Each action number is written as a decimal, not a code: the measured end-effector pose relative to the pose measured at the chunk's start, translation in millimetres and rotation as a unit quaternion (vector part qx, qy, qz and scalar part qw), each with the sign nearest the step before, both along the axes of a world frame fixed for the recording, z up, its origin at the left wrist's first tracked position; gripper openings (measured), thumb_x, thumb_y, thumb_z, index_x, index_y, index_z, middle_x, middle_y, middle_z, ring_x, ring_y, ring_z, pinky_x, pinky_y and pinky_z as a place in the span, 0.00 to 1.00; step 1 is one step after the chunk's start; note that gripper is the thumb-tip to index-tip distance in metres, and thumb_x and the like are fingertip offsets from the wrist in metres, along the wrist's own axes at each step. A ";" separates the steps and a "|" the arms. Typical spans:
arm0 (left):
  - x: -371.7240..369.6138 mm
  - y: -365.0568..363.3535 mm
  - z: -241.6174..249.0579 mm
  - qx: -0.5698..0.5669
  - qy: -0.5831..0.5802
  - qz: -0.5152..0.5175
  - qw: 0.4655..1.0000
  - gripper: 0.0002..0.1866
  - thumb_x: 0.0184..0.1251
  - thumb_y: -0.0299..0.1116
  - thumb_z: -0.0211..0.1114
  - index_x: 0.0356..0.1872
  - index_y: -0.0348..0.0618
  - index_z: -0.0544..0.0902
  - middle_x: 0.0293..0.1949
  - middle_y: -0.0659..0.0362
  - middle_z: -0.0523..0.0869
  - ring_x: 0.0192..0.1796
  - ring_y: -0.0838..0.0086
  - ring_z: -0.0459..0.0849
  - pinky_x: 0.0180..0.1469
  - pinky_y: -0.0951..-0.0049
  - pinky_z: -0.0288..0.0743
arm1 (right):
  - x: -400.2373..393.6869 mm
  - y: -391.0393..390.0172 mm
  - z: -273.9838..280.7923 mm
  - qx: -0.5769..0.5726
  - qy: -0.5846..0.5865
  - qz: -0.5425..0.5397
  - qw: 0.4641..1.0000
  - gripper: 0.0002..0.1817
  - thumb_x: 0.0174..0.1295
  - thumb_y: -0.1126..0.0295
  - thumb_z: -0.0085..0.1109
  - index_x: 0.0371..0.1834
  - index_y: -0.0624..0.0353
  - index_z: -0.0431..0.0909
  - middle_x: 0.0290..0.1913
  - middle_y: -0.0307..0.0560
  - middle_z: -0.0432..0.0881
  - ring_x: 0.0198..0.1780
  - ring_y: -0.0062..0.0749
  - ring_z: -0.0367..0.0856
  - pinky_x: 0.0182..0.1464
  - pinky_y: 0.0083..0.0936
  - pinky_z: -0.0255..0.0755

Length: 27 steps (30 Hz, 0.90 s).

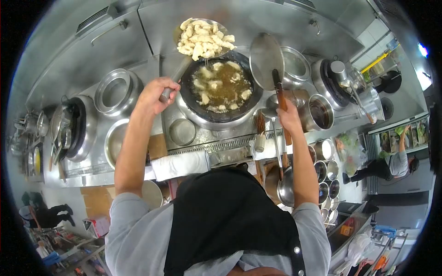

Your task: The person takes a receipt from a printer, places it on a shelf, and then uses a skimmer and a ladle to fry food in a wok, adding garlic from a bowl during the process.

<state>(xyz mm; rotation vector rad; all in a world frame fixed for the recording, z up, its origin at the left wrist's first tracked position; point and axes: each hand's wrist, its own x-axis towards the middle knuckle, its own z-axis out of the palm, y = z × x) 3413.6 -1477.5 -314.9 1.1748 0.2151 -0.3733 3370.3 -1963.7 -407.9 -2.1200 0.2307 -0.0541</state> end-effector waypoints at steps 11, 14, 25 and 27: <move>-13.7 16.8 9.5 0.000 -0.014 -0.009 1.000 0.05 0.63 0.25 0.68 0.35 0.37 0.80 0.30 0.55 0.83 0.23 0.74 0.79 0.23 0.72 0.70 | 67.8 63.4 -27.3 0.036 0.084 0.057 0.994 0.18 0.68 0.75 0.60 0.62 0.59 0.78 0.28 0.42 0.79 0.20 0.26 0.77 0.19 0.28 0.70; -17.7 19.3 13.6 -0.001 -0.020 -0.004 1.000 0.05 0.63 0.25 0.68 0.35 0.37 0.80 0.30 0.55 0.83 0.23 0.73 0.79 0.22 0.72 0.69 | 70.5 83.1 -37.3 0.089 0.095 0.072 0.989 0.17 0.68 0.76 0.60 0.61 0.59 0.77 0.27 0.40 0.77 0.19 0.25 0.75 0.17 0.26 0.68; -19.1 33.0 2.5 0.015 -0.023 0.007 1.000 0.18 0.62 0.24 0.66 0.52 0.27 0.79 0.33 0.54 0.84 0.22 0.78 0.77 0.20 0.76 0.67 | 29.2 79.4 -5.6 0.169 0.127 0.126 0.969 0.18 0.67 0.76 0.60 0.60 0.58 0.78 0.27 0.38 0.78 0.19 0.23 0.75 0.18 0.27 0.69; -18.7 37.3 -1.6 0.023 -0.025 -0.001 0.999 0.09 0.62 0.25 0.68 0.41 0.35 0.79 0.31 0.56 0.83 0.23 0.75 0.78 0.22 0.72 0.67 | 23.9 61.6 2.6 0.133 0.115 0.107 0.979 0.18 0.67 0.76 0.60 0.60 0.58 0.79 0.26 0.38 0.77 0.20 0.23 0.75 0.19 0.26 0.69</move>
